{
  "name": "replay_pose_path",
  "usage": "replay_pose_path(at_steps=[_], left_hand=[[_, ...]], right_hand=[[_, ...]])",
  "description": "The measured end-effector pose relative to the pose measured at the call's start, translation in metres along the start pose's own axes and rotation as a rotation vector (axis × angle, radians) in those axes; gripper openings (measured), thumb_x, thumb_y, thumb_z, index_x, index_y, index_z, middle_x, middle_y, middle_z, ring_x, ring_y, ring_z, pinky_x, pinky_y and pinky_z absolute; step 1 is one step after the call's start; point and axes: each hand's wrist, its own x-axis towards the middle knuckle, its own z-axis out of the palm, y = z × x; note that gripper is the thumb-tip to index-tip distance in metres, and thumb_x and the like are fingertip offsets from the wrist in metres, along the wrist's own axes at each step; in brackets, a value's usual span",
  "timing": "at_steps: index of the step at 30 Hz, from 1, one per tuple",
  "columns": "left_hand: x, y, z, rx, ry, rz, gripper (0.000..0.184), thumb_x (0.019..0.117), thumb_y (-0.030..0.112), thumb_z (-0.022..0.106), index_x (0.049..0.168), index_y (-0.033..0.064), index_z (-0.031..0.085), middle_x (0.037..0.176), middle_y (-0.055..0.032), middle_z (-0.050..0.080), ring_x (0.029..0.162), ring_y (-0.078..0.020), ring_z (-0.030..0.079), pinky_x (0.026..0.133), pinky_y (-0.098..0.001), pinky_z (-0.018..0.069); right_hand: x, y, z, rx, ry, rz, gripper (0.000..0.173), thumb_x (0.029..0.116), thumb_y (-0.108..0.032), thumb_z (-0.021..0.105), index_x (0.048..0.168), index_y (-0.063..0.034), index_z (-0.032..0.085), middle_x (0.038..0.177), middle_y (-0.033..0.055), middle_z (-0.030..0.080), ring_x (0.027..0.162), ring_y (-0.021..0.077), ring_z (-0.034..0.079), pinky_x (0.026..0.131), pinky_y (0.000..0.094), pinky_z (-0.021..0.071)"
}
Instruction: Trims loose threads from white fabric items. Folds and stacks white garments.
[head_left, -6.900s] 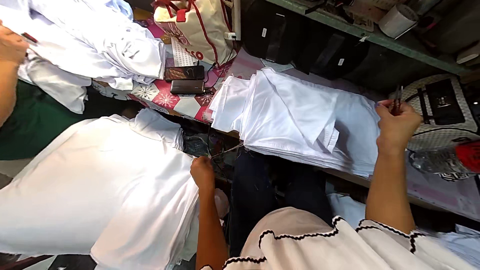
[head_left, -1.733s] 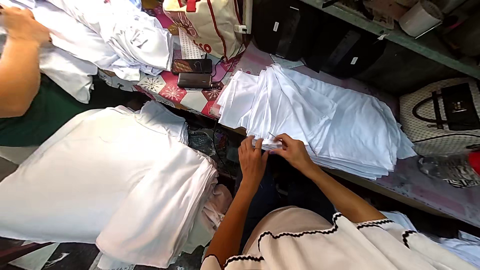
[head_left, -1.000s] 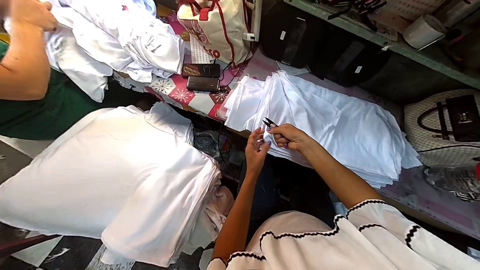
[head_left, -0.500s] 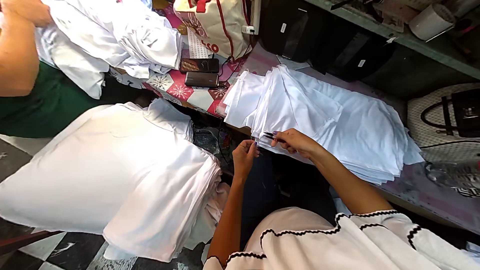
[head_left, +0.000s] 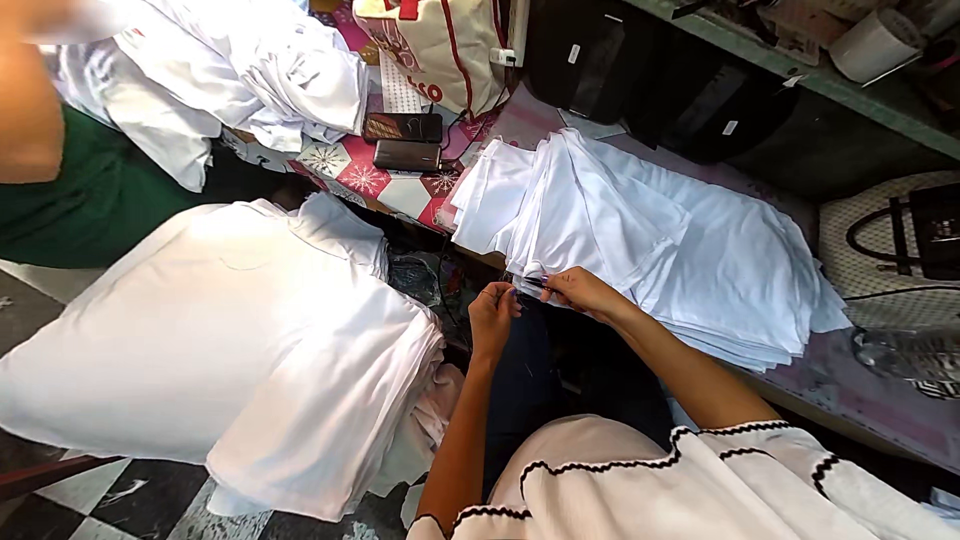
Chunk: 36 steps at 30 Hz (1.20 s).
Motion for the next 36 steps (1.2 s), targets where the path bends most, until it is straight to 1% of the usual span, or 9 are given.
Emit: replay_pose_path(at_steps=[8, 12, 14, 17, 21, 26, 28, 32, 36], left_hand=[[-0.003, -0.002, -0.011, 0.099, -0.017, -0.040, 0.013, 0.0993, -0.003, 0.055, 0.100, -0.0105, 0.066, 0.079, -0.0083, 0.070, 0.063, -0.0078, 0.069, 0.064, -0.0238, 0.0611], [-0.003, 0.021, -0.056, 0.703, -0.311, -0.349, 0.027, 0.1004, 0.011, 0.062, 0.113, -0.0116, 0.069, 0.118, -0.0323, 0.065, 0.117, -0.0461, 0.061, 0.104, -0.0603, 0.0441], [-0.003, 0.024, -0.055, 0.754, -0.225, -0.261, 0.031, 0.0972, 0.013, 0.067, 0.118, -0.0097, 0.068, 0.130, -0.0351, 0.059, 0.127, -0.0528, 0.053, 0.107, -0.0667, 0.0380], [0.012, 0.010, -0.019, 0.670, -0.088, 0.067, 0.033, 0.0942, 0.004, 0.067, 0.125, -0.0070, 0.066, 0.138, -0.0318, 0.056, 0.129, -0.0465, 0.055, 0.108, -0.0565, 0.0459], [0.041, -0.010, 0.007, 0.641, -0.065, 0.350, 0.021, 0.0928, -0.004, 0.062, 0.111, -0.0040, 0.073, 0.125, -0.0259, 0.064, 0.119, -0.0406, 0.063, 0.098, -0.0523, 0.0535], [0.030, 0.002, -0.048, 0.433, -0.035, 0.216, 0.034, 0.1069, 0.010, 0.044, 0.124, -0.0066, 0.069, 0.117, -0.0208, 0.073, 0.108, -0.0299, 0.073, 0.097, -0.0484, 0.0564], [0.022, 0.012, -0.053, 0.216, 0.024, 0.119, 0.048, 0.1105, 0.021, 0.031, 0.128, -0.0052, 0.067, 0.133, -0.0194, 0.067, 0.122, -0.0227, 0.066, 0.108, -0.0407, 0.0493], [0.024, 0.008, -0.026, 0.181, 0.091, 0.279, 0.049, 0.1117, 0.025, 0.033, 0.133, -0.0089, 0.062, 0.163, -0.0236, 0.033, 0.148, -0.0252, 0.042, 0.121, -0.0365, 0.0357], [0.023, 0.002, 0.004, 0.458, 0.076, 0.263, 0.037, 0.1074, 0.018, 0.048, 0.122, -0.0116, 0.065, 0.113, -0.0249, 0.072, 0.098, -0.0312, 0.073, 0.088, -0.0468, 0.0591]], right_hand=[[0.009, 0.004, 0.007, -0.021, 0.048, -0.025, 0.038, 0.1111, -0.021, 0.044, 0.089, -0.0016, 0.069, 0.055, -0.0082, 0.040, 0.044, 0.0007, 0.032, 0.045, 0.0186, 0.0276], [-0.012, 0.007, -0.011, -0.132, 0.181, -0.242, 0.043, 0.1119, -0.027, 0.042, 0.096, -0.0017, 0.072, 0.061, -0.0067, 0.046, 0.052, 0.0017, 0.038, 0.054, 0.0213, 0.0354], [-0.010, 0.010, -0.015, -0.225, 0.353, -0.352, 0.038, 0.1088, -0.029, 0.051, 0.097, -0.0008, 0.073, 0.069, 0.0020, 0.056, 0.062, 0.0109, 0.049, 0.066, 0.0335, 0.0448], [0.015, 0.013, -0.002, -0.338, 0.432, -0.337, 0.032, 0.0966, -0.031, 0.073, 0.108, -0.0010, 0.073, 0.084, 0.0149, 0.070, 0.076, 0.0292, 0.065, 0.076, 0.0543, 0.0529], [0.014, 0.017, -0.014, -0.346, 0.560, -0.378, 0.018, 0.0955, -0.014, 0.070, 0.108, -0.0008, 0.073, 0.083, 0.0164, 0.069, 0.073, 0.0302, 0.064, 0.072, 0.0535, 0.0522], [-0.085, 0.052, -0.144, -0.203, 1.233, -0.314, 0.032, 0.0968, -0.013, 0.066, 0.123, 0.0033, 0.063, 0.095, 0.0216, 0.065, 0.079, 0.0292, 0.060, 0.076, 0.0495, 0.0519], [-0.106, 0.047, -0.145, -0.182, 1.330, -0.300, 0.032, 0.0985, -0.014, 0.063, 0.124, 0.0059, 0.060, 0.090, 0.0193, 0.060, 0.074, 0.0255, 0.055, 0.071, 0.0443, 0.0486], [-0.069, 0.043, -0.058, -0.203, 0.853, -0.419, 0.026, 0.0946, -0.013, 0.070, 0.113, 0.0051, 0.066, 0.075, 0.0132, 0.061, 0.063, 0.0199, 0.055, 0.062, 0.0403, 0.0505], [-0.022, 0.043, 0.001, -0.516, 0.437, -0.206, 0.043, 0.0960, -0.030, 0.070, 0.129, -0.0030, 0.066, 0.109, 0.0212, 0.072, 0.103, 0.0391, 0.069, 0.092, 0.0609, 0.0497]])
